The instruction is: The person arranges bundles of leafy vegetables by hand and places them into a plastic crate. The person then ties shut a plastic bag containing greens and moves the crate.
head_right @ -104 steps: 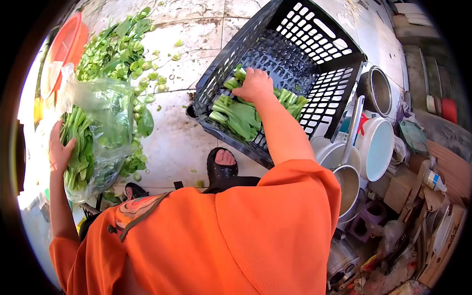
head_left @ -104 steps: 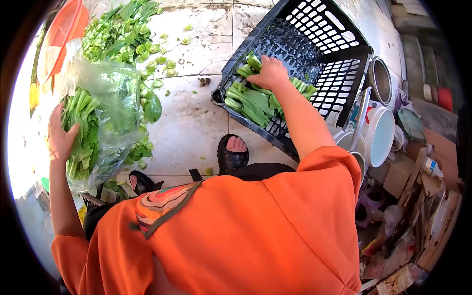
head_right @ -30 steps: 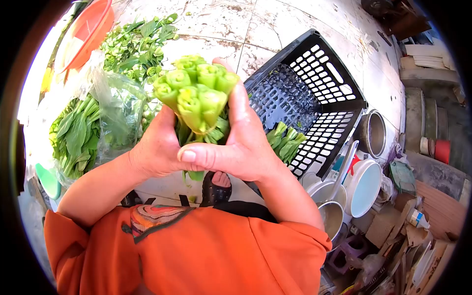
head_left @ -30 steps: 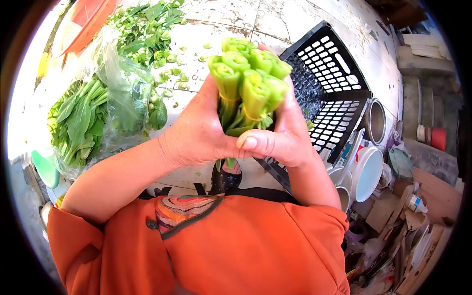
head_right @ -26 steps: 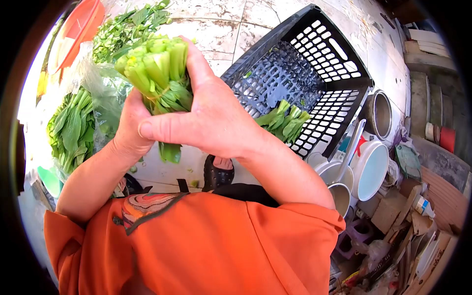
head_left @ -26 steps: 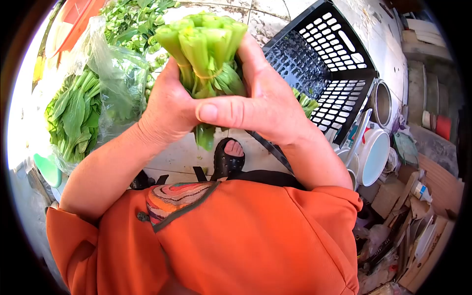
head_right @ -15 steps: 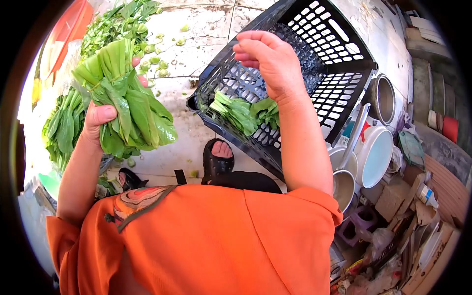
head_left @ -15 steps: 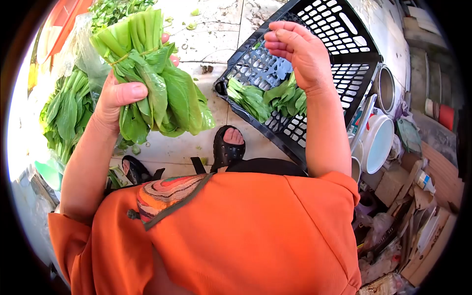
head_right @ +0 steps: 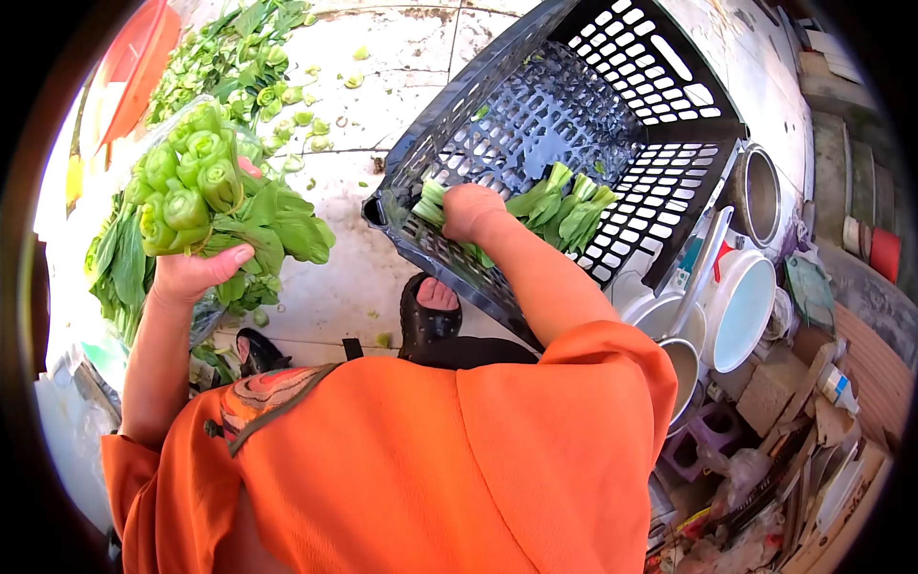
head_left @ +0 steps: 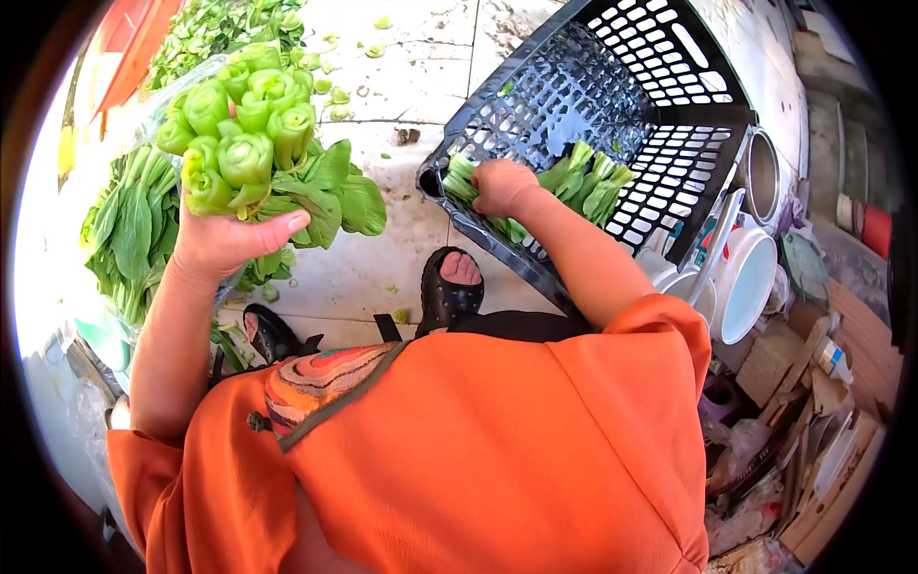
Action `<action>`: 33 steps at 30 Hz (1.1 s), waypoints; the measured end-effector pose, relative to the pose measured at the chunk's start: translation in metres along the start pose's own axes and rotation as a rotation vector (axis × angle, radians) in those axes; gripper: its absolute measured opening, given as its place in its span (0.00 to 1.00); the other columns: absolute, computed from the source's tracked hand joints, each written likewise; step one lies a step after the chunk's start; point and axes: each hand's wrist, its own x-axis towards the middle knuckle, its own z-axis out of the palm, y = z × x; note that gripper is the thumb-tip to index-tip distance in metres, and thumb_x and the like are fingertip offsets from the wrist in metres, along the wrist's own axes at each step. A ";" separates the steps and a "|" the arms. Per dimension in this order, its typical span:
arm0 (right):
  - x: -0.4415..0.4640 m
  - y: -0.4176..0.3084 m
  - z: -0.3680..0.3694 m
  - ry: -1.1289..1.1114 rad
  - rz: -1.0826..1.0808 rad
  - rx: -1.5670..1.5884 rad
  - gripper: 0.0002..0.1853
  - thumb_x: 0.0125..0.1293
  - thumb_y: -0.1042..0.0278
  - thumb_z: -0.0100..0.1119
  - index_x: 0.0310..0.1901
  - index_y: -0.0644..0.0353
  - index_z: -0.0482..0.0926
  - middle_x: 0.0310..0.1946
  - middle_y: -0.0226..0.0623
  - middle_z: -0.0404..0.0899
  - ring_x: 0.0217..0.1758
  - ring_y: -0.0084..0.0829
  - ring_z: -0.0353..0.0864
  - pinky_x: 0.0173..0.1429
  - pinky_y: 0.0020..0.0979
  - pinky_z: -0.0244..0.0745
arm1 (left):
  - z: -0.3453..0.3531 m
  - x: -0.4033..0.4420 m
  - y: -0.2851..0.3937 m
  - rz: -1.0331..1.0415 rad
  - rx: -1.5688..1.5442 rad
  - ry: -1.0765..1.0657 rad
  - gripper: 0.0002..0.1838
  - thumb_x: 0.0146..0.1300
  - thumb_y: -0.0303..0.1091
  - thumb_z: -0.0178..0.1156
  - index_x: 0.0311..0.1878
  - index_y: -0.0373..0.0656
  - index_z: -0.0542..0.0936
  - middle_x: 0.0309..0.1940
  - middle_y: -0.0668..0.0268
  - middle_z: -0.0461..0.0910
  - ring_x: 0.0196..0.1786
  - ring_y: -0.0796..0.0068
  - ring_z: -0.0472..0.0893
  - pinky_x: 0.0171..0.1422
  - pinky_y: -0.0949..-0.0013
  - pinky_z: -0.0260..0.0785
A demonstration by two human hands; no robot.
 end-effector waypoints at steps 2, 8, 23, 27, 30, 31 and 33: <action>-0.001 -0.006 -0.002 0.003 0.020 -0.007 0.18 0.52 0.60 0.64 0.42 0.62 0.87 0.46 0.48 0.85 0.52 0.44 0.84 0.58 0.39 0.78 | 0.003 0.001 0.001 -0.007 -0.030 -0.013 0.37 0.49 0.32 0.73 0.64 0.38 0.70 0.57 0.62 0.73 0.57 0.68 0.75 0.64 0.62 0.69; -0.006 0.012 -0.005 0.042 0.119 0.196 0.21 0.47 0.55 0.68 0.41 0.60 0.86 0.43 0.48 0.85 0.49 0.46 0.85 0.56 0.39 0.79 | 0.009 -0.003 0.004 -0.051 -0.169 -0.026 0.39 0.47 0.30 0.73 0.64 0.37 0.70 0.57 0.61 0.73 0.57 0.67 0.75 0.63 0.61 0.70; -0.160 -0.056 -0.158 0.638 -0.606 0.893 0.22 0.46 0.70 0.63 0.47 0.62 0.80 0.36 0.29 0.80 0.39 0.22 0.77 0.47 0.26 0.73 | 0.020 0.003 0.051 0.022 -0.433 -0.236 0.44 0.40 0.29 0.80 0.64 0.38 0.70 0.57 0.65 0.79 0.58 0.75 0.77 0.65 0.67 0.70; -0.157 -0.121 -0.161 0.756 -0.758 0.813 0.23 0.47 0.72 0.63 0.49 0.63 0.80 0.34 0.31 0.80 0.35 0.23 0.76 0.45 0.25 0.74 | 0.005 -0.002 0.077 0.346 -0.223 -0.244 0.44 0.41 0.28 0.79 0.65 0.39 0.69 0.56 0.65 0.78 0.59 0.74 0.77 0.66 0.66 0.69; -0.157 -0.157 -0.158 0.705 -0.766 0.877 0.24 0.49 0.73 0.64 0.52 0.63 0.79 0.36 0.31 0.81 0.36 0.21 0.77 0.46 0.25 0.75 | -0.023 -0.019 0.078 0.282 -0.354 -0.165 0.44 0.42 0.29 0.79 0.65 0.40 0.69 0.57 0.65 0.78 0.59 0.73 0.76 0.67 0.65 0.69; -0.159 -0.166 -0.156 0.681 -0.766 0.890 0.25 0.50 0.74 0.65 0.54 0.63 0.79 0.37 0.31 0.82 0.37 0.21 0.77 0.46 0.25 0.75 | -0.033 -0.024 0.081 0.237 -0.373 -0.223 0.44 0.42 0.30 0.79 0.65 0.40 0.69 0.57 0.64 0.78 0.59 0.73 0.76 0.67 0.65 0.69; -0.158 -0.189 -0.151 0.603 -0.754 1.009 0.24 0.55 0.77 0.64 0.56 0.64 0.77 0.42 0.30 0.82 0.42 0.20 0.80 0.51 0.25 0.76 | -0.049 -0.039 0.083 0.223 -0.362 -0.252 0.44 0.43 0.30 0.80 0.65 0.39 0.69 0.56 0.64 0.78 0.59 0.73 0.76 0.66 0.65 0.69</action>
